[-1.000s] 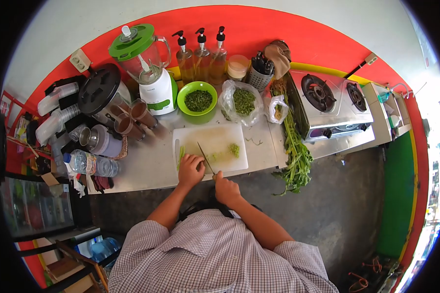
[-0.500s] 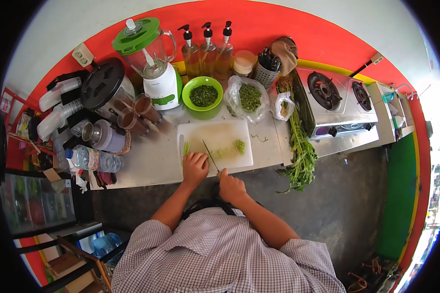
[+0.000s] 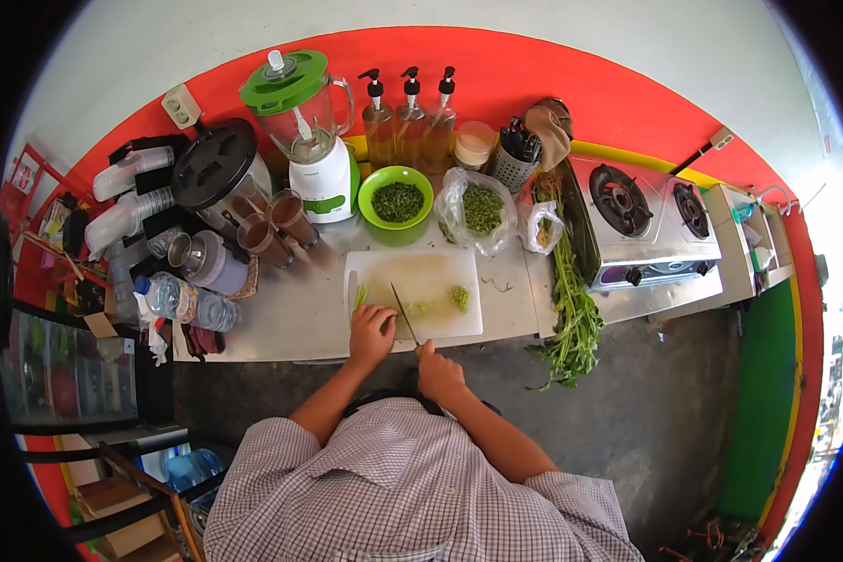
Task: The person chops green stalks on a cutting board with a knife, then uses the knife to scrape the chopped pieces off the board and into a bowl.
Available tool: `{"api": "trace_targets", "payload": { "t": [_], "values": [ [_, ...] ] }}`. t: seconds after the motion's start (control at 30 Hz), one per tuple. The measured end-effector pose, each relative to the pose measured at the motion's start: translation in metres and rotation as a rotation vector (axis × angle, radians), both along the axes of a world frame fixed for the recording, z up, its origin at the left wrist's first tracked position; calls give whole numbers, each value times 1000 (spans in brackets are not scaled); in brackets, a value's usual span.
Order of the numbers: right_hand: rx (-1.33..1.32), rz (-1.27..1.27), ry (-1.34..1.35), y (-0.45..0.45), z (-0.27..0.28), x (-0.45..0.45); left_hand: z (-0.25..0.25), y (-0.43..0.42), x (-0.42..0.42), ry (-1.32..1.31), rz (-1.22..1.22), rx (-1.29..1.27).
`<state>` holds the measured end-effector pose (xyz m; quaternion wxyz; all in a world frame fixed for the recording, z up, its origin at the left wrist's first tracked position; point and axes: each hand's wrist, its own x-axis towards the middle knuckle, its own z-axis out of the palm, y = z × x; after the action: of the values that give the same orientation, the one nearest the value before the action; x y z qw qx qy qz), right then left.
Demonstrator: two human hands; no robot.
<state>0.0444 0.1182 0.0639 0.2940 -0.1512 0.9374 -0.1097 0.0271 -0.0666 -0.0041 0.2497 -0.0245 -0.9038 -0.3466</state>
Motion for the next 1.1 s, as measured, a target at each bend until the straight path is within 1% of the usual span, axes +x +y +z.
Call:
{"api": "trace_targets", "payload": {
  "t": [0.07,0.17,0.27,0.37,0.47,0.57,0.67,0.8,0.97,1.1],
  "values": [
    [18,19,-50,0,4,-13,-1,1,0,11,-3,-17],
    [2,60,-23,1,19,-21,-1,0,2,21,-20,-51],
    [7,56,23,-2,12,-2,2,1,2,16,-20,-64],
    [58,67,4,-6,-1,-1,4,0,1,9,-14,-62],
    [36,81,-7,-5,13,-15,4,1,4,4,-23,-46],
    [49,77,-39,-7,21,-10,2,-2,3,13,-32,-44],
    [55,38,34,-9,-10,4,3,-1,2,12,-23,-48],
    [49,45,5,-12,4,-5,-2,2,2,-6,2,-79],
    [32,18,67,-14,10,12,-5,3,2,5,14,-78],
    [2,22,122,-9,-7,10,2,6,3,14,34,-80]
  ]
}}
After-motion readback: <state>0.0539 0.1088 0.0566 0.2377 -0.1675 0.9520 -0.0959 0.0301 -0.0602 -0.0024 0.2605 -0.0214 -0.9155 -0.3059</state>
